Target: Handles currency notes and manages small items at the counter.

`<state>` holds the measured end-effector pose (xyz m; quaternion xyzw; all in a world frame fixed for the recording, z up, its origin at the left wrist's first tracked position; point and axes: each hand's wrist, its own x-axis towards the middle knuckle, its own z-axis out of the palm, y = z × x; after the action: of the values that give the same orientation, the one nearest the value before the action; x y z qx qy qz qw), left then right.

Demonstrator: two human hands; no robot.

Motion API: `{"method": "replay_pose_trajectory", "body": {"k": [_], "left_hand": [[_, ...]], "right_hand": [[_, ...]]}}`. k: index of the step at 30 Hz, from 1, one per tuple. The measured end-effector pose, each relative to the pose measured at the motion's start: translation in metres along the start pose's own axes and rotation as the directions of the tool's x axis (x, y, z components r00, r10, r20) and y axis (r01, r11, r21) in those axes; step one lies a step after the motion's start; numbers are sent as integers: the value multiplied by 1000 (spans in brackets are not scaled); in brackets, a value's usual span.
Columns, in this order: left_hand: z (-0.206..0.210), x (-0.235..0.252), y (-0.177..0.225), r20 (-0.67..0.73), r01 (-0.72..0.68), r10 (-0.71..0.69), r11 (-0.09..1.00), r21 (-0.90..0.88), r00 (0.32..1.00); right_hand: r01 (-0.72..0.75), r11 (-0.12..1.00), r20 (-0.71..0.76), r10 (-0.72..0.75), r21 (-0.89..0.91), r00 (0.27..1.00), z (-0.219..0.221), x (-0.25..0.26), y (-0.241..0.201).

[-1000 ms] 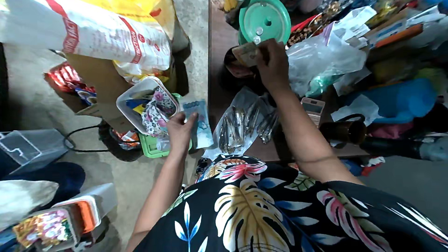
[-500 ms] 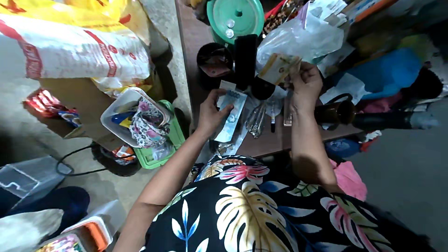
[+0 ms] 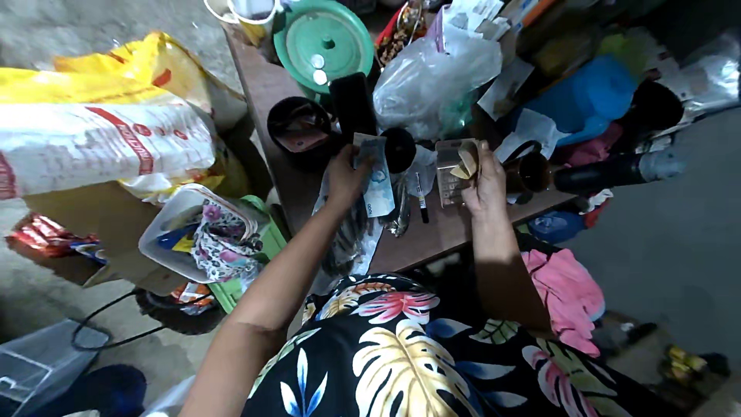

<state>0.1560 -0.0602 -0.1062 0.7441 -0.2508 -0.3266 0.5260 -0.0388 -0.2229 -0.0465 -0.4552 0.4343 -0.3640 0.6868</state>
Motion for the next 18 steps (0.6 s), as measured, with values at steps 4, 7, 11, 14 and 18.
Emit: {"method": "replay_pose_trajectory", "body": {"k": [4, 7, 11, 14, 18], "left_hand": [[11, 7, -4, 92, 62, -63, 998, 10, 994], [15, 6, -12, 68, 73, -71, 997, -28, 995], [8, -15, -10, -33, -9, 9, 1000, 12, 999], [1, -48, 0, 28, -196, 197, 980, -18, 980], [-2, -85, 1, 104, -120, 146, 968, -219, 984]], "right_hand": [[-172, 978, -27, 176, 115, 984, -5, -7, 10], [-225, 964, -7, 228, 139, 974, -7, -12, 22], [-368, 914, 55, 364, 171, 930, 0, -27, 33], [-504, 854, 168, 482, 130, 860, 15, -44, 43], [-378, 916, 332, 401, -134, 854, 39, -65, 59]]}}
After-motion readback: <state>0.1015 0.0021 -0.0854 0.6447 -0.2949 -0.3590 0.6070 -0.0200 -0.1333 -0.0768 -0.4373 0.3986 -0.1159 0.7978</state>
